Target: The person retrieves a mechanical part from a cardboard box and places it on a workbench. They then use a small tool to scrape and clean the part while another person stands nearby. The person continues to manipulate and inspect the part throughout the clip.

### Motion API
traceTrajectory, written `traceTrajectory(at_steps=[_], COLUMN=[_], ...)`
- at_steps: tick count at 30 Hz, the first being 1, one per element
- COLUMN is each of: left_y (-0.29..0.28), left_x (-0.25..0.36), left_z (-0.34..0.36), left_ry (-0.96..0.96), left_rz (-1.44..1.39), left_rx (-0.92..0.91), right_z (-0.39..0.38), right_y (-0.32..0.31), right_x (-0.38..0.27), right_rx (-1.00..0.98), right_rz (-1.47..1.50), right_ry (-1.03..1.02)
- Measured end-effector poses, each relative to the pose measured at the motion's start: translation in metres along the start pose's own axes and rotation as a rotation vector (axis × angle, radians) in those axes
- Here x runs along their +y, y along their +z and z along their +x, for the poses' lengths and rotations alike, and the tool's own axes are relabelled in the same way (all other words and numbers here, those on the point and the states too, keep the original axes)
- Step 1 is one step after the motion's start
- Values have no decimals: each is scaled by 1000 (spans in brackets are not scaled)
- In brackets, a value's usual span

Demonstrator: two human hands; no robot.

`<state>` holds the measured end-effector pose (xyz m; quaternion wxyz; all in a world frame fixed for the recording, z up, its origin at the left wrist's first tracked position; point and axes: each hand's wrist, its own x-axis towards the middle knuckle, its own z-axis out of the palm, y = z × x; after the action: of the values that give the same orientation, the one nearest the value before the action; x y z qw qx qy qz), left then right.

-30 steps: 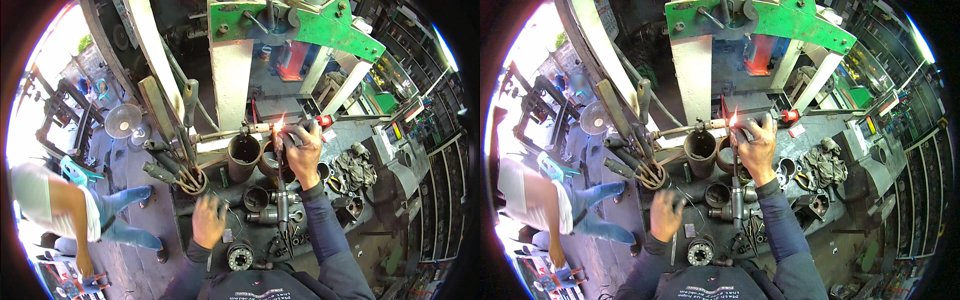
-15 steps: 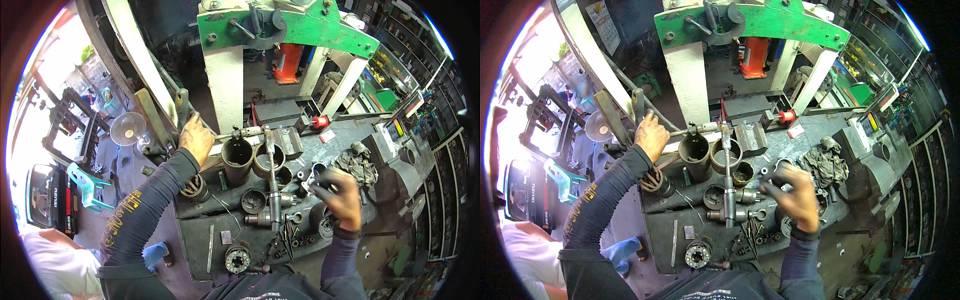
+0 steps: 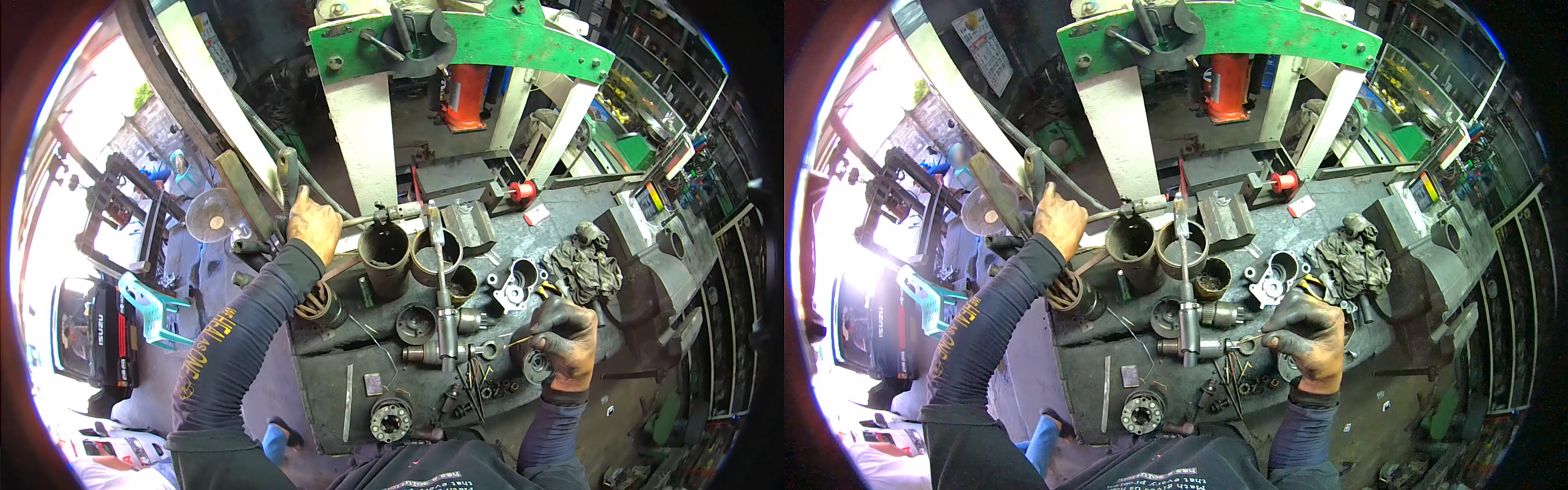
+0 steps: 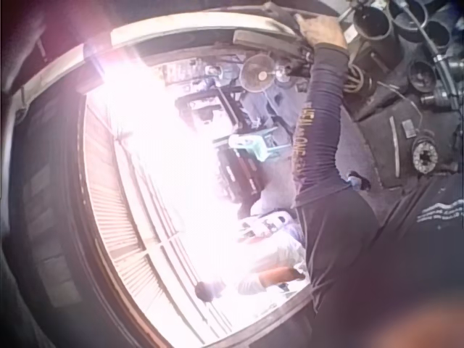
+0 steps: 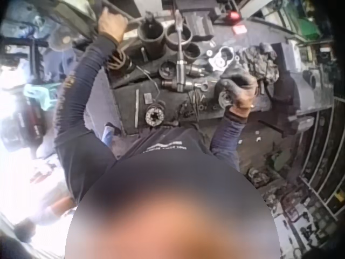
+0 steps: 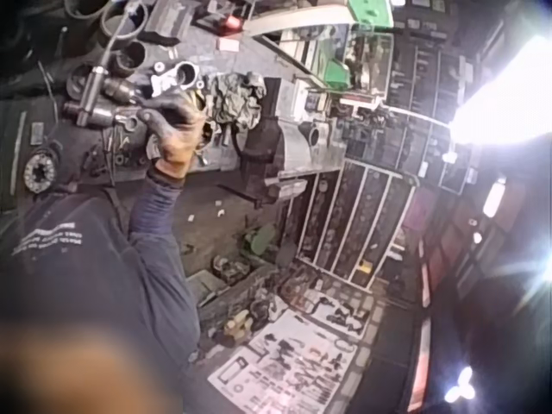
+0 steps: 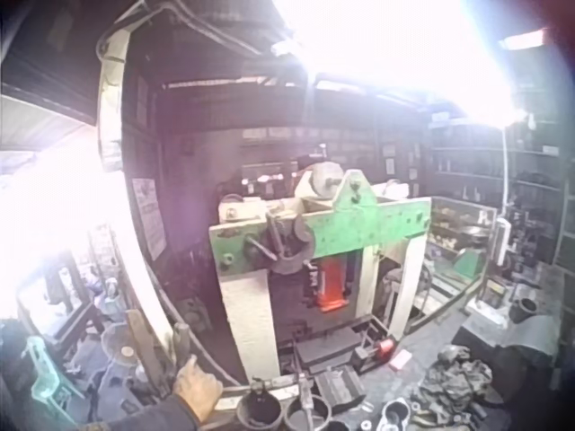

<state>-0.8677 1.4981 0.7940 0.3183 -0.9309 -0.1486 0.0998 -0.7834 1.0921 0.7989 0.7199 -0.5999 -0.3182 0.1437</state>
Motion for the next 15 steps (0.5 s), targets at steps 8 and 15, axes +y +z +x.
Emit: traceTrajectory(at_steps=[8,15], left_y=[7,1], left_x=[0,-1], left_z=[3,2], left_ry=[-6,-2], left_rz=[-48,-37], left_rx=[45,4], right_z=[0,-2], right_y=[3,2], right_x=[2,-3], right_rx=[19,47], right_rz=[-21,-89], right_ry=[19,-2])
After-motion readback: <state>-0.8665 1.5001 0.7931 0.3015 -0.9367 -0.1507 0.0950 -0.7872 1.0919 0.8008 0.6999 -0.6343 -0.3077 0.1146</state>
